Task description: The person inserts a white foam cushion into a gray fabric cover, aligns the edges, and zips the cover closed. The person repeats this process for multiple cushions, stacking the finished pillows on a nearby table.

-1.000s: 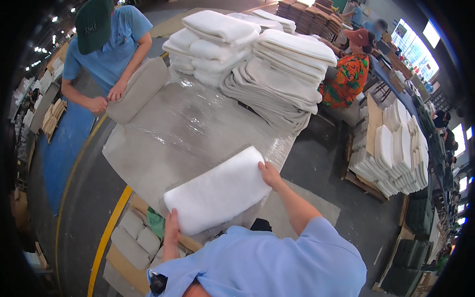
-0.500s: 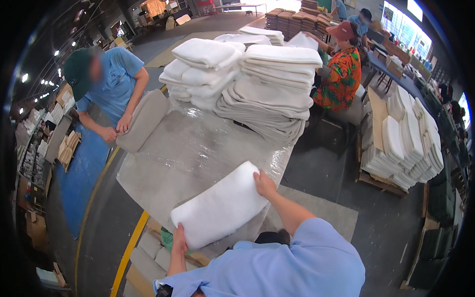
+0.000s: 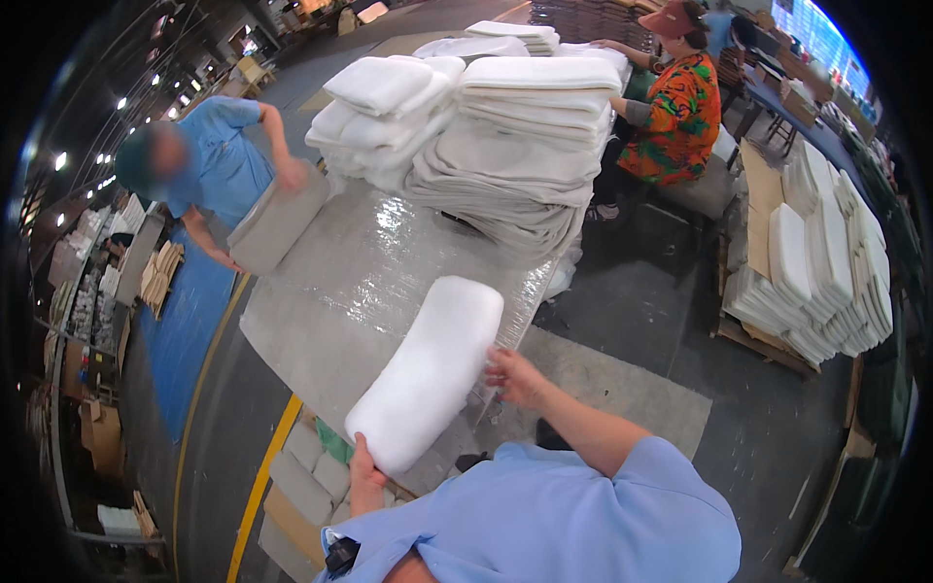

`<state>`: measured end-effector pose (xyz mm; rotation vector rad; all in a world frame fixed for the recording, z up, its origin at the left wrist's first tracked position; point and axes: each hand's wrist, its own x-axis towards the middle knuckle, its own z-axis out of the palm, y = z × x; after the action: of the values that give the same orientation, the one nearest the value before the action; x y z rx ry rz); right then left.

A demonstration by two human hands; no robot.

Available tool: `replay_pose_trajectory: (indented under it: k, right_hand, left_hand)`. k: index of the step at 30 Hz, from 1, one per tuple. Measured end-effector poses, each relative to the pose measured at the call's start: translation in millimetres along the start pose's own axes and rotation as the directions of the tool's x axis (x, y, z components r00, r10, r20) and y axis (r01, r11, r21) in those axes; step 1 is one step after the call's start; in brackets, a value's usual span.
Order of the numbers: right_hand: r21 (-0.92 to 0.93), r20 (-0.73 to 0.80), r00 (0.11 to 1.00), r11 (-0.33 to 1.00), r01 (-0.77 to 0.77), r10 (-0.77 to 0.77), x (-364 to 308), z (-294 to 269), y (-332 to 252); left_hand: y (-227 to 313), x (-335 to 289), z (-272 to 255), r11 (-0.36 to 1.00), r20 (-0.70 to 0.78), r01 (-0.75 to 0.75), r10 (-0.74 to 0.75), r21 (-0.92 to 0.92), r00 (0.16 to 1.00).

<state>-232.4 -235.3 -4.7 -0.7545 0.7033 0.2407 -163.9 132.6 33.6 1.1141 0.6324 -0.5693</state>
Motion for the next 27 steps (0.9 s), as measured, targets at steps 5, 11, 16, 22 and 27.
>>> replay_pose_trajectory:
  k: [5,11,16,22,27]
  right_hand:
    - [0.259,0.107,0.992,0.961,-0.096,0.070,-9.1,16.1,6.9]
    - [-0.008,0.005,0.998,0.998,0.070,-0.070,-33.2,58.1,-5.1]
    - [-0.043,-0.035,0.950,0.950,0.309,-0.310,6.6,32.5,-20.5]
    - [-0.357,0.256,0.881,0.808,0.469,-0.399,2.4,55.2,-88.3]
    - [-0.743,0.630,0.682,-0.031,0.669,-0.371,-26.8,122.1,-157.6]
  left_hand:
    - [-67.3,-28.6,38.4,0.988,0.022,0.023,-0.020,-0.151,1.000]
    - [-107.5,-52.4,45.5,0.952,-0.056,-0.013,-0.005,-0.305,0.998]
    - [-141.5,-60.5,88.5,0.951,0.068,0.022,-0.001,-0.309,0.998]
    - [-138.4,-100.4,74.6,0.966,0.215,0.257,-0.258,0.033,0.942]
    - [-102.8,-122.2,43.1,0.940,0.033,-0.152,0.149,0.307,0.988]
